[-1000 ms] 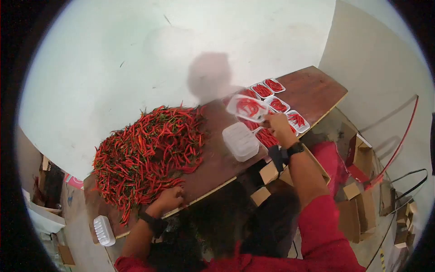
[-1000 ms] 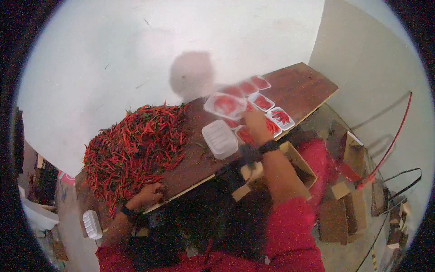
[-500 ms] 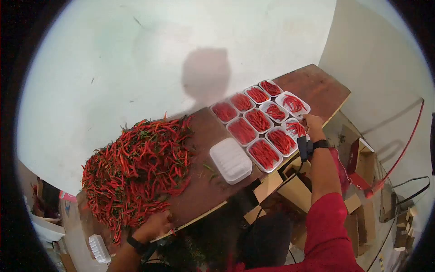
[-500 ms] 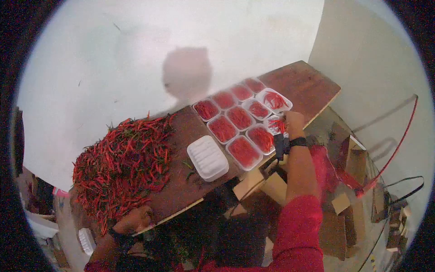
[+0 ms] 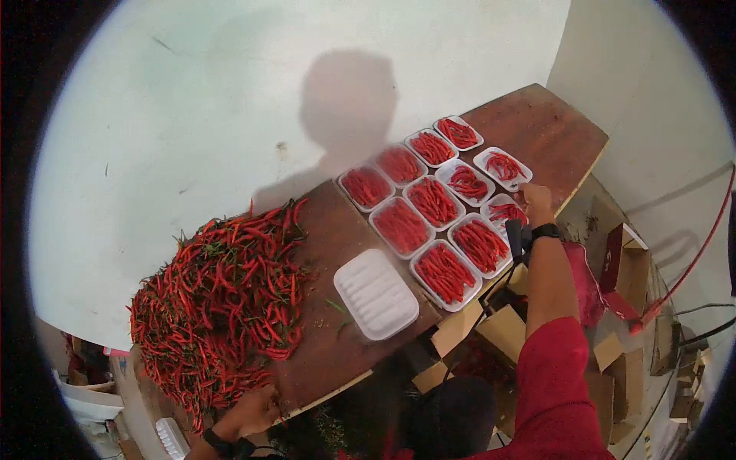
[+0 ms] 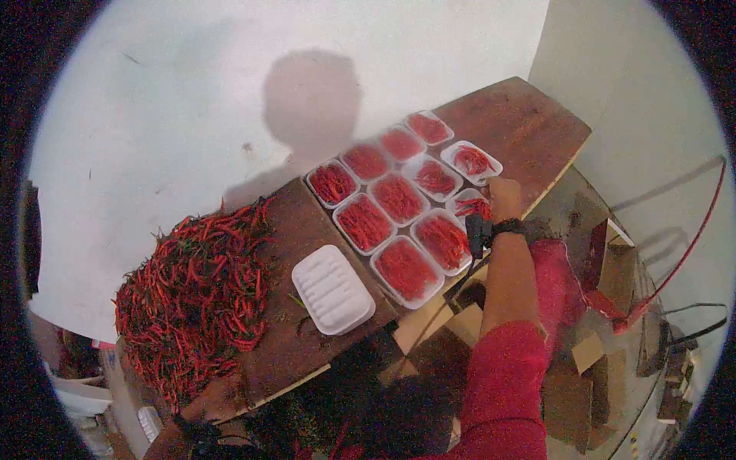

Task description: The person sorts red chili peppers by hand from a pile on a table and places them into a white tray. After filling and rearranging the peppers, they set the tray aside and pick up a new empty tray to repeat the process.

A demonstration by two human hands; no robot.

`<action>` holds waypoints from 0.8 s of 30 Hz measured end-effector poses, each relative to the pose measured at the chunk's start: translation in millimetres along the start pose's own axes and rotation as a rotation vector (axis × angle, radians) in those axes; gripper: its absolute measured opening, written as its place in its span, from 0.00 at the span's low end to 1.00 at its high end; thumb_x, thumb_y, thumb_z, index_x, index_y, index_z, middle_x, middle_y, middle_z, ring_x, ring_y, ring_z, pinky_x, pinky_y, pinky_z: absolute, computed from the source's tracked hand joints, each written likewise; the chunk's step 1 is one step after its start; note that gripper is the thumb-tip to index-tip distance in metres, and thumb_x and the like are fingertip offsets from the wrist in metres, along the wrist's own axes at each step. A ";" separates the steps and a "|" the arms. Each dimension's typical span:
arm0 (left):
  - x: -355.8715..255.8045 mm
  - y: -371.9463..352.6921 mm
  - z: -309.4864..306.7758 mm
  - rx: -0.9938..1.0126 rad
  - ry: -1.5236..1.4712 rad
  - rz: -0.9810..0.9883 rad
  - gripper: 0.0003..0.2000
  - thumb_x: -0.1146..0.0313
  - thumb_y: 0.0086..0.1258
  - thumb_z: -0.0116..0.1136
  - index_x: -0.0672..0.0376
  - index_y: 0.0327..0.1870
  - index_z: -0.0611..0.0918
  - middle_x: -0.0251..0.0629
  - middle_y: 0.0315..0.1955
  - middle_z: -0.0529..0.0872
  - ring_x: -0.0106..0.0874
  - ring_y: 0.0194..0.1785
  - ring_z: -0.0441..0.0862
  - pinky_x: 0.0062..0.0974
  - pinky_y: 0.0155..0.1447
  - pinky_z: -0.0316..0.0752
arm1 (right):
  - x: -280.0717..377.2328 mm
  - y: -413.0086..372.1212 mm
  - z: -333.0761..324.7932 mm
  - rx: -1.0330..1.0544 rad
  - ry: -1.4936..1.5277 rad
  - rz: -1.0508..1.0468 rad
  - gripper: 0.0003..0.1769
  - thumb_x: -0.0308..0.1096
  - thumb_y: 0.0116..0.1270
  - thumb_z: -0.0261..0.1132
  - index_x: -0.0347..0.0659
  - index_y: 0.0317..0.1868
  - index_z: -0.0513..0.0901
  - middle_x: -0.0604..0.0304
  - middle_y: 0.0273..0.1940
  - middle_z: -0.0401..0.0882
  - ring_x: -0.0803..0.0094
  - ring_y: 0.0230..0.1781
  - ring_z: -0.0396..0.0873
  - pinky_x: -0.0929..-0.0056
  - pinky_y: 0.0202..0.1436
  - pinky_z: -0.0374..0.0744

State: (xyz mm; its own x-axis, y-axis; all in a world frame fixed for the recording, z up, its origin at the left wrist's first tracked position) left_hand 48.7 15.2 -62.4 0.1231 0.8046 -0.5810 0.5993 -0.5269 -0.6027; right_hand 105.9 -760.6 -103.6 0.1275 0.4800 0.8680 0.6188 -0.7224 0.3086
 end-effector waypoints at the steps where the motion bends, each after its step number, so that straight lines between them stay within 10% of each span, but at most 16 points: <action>1: -60.1 -12.8 -15.9 -0.002 0.217 0.016 0.13 0.68 0.56 0.55 0.65 0.40 0.75 0.49 0.33 0.80 0.47 0.41 0.79 0.39 0.43 0.73 | 8.4 -4.6 0.1 -0.009 0.185 0.282 0.05 0.28 0.52 0.61 0.34 0.25 0.80 0.53 0.21 0.79 0.65 0.23 0.80 0.67 0.27 0.74; 8: 26.4 -1.4 4.3 0.055 0.089 -0.152 0.12 0.68 0.55 0.55 0.64 0.39 0.76 0.49 0.32 0.80 0.47 0.39 0.80 0.38 0.42 0.74 | 28.3 -6.5 4.9 -0.149 0.485 0.637 0.04 0.22 0.54 0.62 0.32 0.31 0.80 0.56 0.25 0.78 0.67 0.21 0.77 0.75 0.23 0.78; 10: 96.8 8.4 22.7 -0.083 -0.314 0.023 0.12 0.69 0.54 0.56 0.64 0.38 0.77 0.49 0.31 0.80 0.47 0.38 0.80 0.37 0.40 0.74 | -0.8 11.0 11.8 0.040 0.112 0.072 0.03 0.23 0.54 0.62 0.31 0.29 0.80 0.55 0.23 0.78 0.67 0.20 0.77 0.72 0.21 0.77; 13: 64.4 0.3 13.9 -0.087 -0.259 -0.032 0.11 0.69 0.54 0.56 0.64 0.36 0.77 0.49 0.30 0.80 0.47 0.36 0.80 0.38 0.39 0.74 | 33.5 -0.5 17.3 -0.092 0.327 0.532 0.07 0.27 0.49 0.61 0.29 0.25 0.79 0.56 0.20 0.77 0.70 0.19 0.76 0.71 0.22 0.72; 16: -83.8 -15.6 -19.2 -0.012 0.265 -0.067 0.11 0.69 0.54 0.56 0.64 0.36 0.77 0.50 0.29 0.80 0.47 0.35 0.80 0.38 0.37 0.74 | 19.8 9.4 20.9 -0.048 0.168 0.489 0.10 0.30 0.48 0.60 0.29 0.26 0.81 0.51 0.21 0.80 0.63 0.20 0.78 0.66 0.25 0.73; 24: -67.4 -17.3 -14.4 -0.077 0.312 0.041 0.09 0.69 0.54 0.55 0.62 0.33 0.75 0.51 0.26 0.78 0.51 0.33 0.77 0.40 0.36 0.72 | 32.4 17.1 18.1 -0.006 -0.607 0.220 0.17 0.38 0.48 0.58 0.31 0.28 0.83 0.38 0.31 0.80 0.45 0.36 0.81 0.54 0.42 0.77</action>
State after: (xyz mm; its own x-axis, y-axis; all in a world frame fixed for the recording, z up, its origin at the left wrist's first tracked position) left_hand 41.4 -26.0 -4.9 0.3783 0.8343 -0.4011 0.6450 -0.5483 -0.5322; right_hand 134.6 -748.3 -77.2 0.6678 0.5156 0.5369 0.5242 -0.8378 0.1526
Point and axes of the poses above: each hand's wrist, its own y-axis towards the middle knuckle, its own z-axis out of the palm, x = y × z, the point moved 4 cm from there along y, towards the middle knuckle
